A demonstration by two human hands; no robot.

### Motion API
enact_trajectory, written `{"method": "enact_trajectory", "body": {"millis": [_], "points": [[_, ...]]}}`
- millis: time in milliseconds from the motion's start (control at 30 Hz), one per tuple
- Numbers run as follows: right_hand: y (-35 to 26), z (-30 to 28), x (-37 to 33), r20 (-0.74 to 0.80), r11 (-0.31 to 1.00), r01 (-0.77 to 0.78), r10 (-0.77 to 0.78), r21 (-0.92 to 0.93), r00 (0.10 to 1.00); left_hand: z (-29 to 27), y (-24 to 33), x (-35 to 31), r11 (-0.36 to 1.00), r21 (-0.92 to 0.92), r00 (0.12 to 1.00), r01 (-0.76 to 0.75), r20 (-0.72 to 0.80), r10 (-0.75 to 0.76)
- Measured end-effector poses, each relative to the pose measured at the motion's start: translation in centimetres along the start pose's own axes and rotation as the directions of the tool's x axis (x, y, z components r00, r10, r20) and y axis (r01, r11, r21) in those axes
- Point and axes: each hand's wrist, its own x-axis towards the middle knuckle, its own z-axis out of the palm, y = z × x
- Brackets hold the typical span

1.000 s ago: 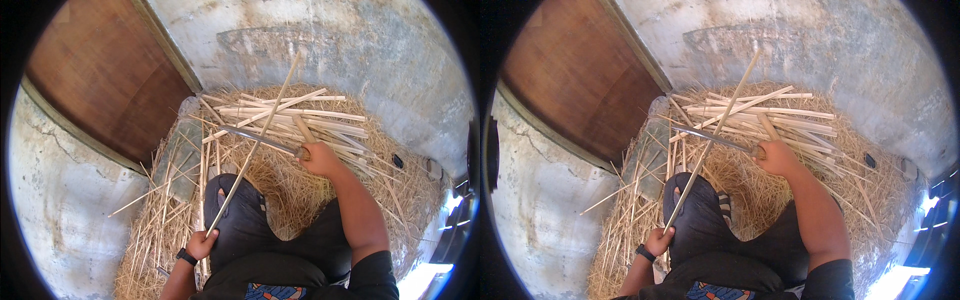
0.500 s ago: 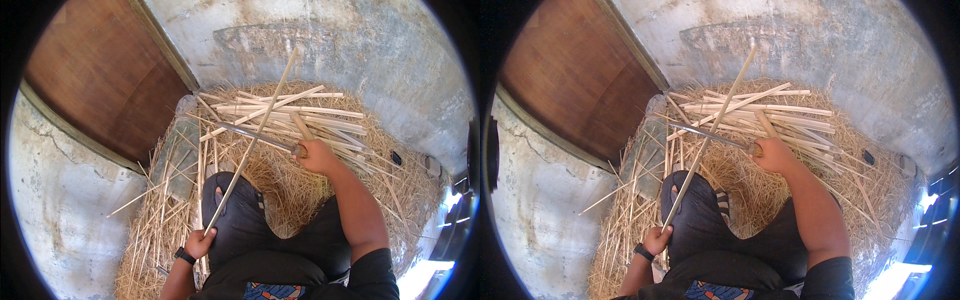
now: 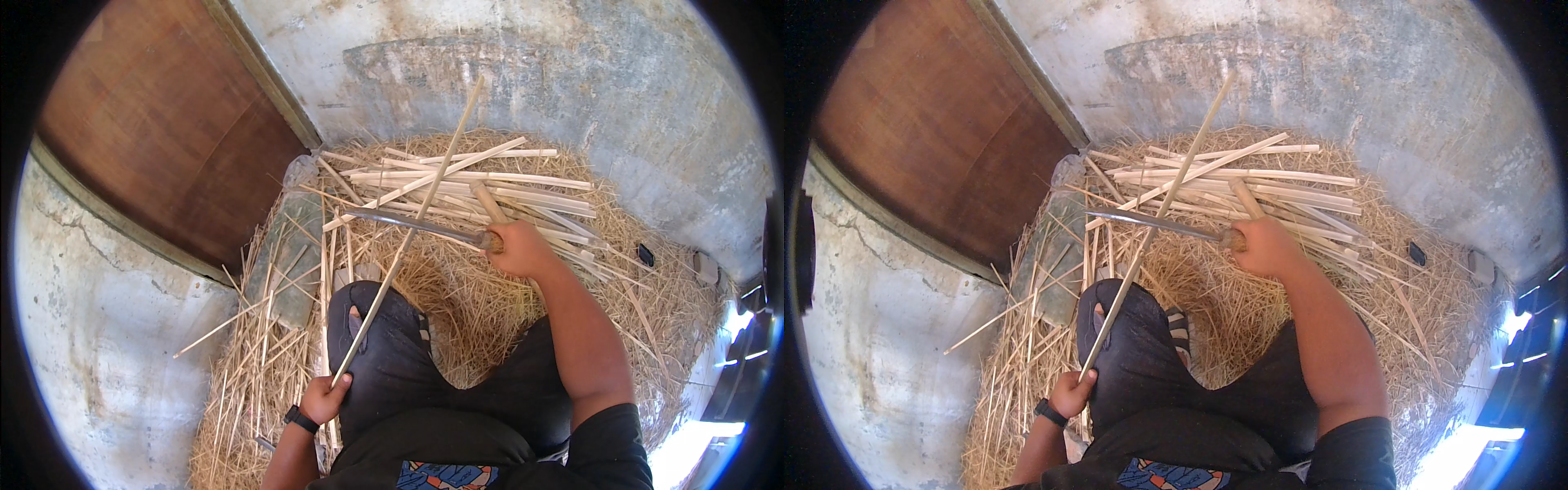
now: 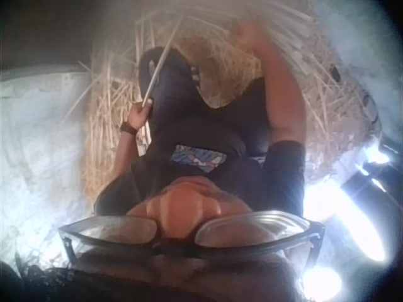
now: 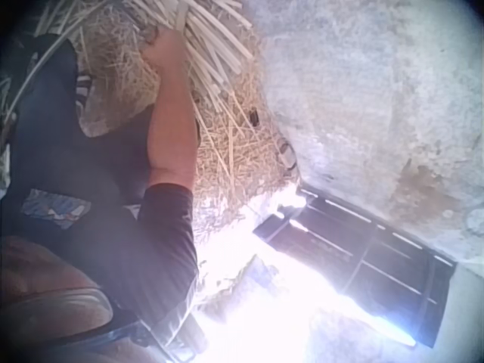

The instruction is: The person sits on a straw-covered floor and uses a large knife to split long bamboo sticks into thinner strips. They hold the bamboo with one hand and strike it with the knife in the other hand, repeating the action to process multiple sticks.

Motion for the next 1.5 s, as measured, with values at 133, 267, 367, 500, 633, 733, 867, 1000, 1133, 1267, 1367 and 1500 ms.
{"method": "enact_trajectory", "body": {"millis": [133,267,367,500,633,733,867,1000,1133,1267,1367,1500], "points": [[1.0,-0.2,0.0,-0.057,0.999,-0.021,0.020,-0.025,0.998,-0.1,-0.3,0.3,1.000,0.015,1.000,-0.014,0.016,0.014],[-0.4,-0.8,-0.2,0.011,0.997,0.073,-0.073,0.000,0.997,0.2,-0.3,0.0,0.997,0.067,0.999,-0.040,-0.024,0.042],[0.5,-1.2,-0.3,0.025,0.994,0.062,-0.060,-0.085,0.998,0.3,-0.3,-0.2,0.990,0.115,0.995,-0.087,-0.037,0.092],[2.2,-2.0,0.0,-0.109,0.968,-0.218,0.232,0.122,0.967,0.2,0.4,-0.2,0.985,0.128,0.991,-0.119,-0.043,0.125],[-0.6,-1.6,-0.3,-0.042,0.998,-0.057,0.057,-0.022,0.998,0.1,0.0,-0.5,0.981,0.147,0.990,-0.128,-0.048,0.136],[-1.5,-1.2,-0.9,0.058,0.990,0.084,-0.078,-0.113,0.995,0.1,0.6,-0.5,0.983,0.120,0.988,-0.139,-0.047,0.146],[3.3,-1.3,-0.2,-0.126,0.991,-0.131,0.132,0.012,0.983,0.4,0.3,-0.5,0.985,0.135,0.991,-0.103,-0.068,0.113],[1.9,-2.8,-0.3,-0.203,0.972,-0.231,0.236,0.048,0.950,0.4,-0.1,-0.4,0.974,0.181,0.984,-0.133,-0.094,0.152],[-0.3,-0.9,-0.8,-0.003,0.995,0.052,-0.052,-0.090,0.999,0.5,-0.1,-0.2,0.983,0.134,0.988,-0.127,-0.067,0.137],[-2.2,-2.0,-1.1,0.081,0.987,0.070,-0.059,-0.146,0.995,0.5,-0.3,-0.6,0.980,0.153,0.987,-0.126,-0.081,0.139],[3.0,-1.6,-0.4,-0.125,0.985,-0.164,0.157,-0.052,0.980,0.8,0.7,-0.9,0.973,0.194,0.981,-0.124,-0.122,0.149],[2.7,-3.2,-0.3,-0.187,0.931,-0.336,0.359,0.144,0.914,0.5,0.8,-0.6,0.971,0.208,0.985,-0.115,-0.105,0.140]]}}
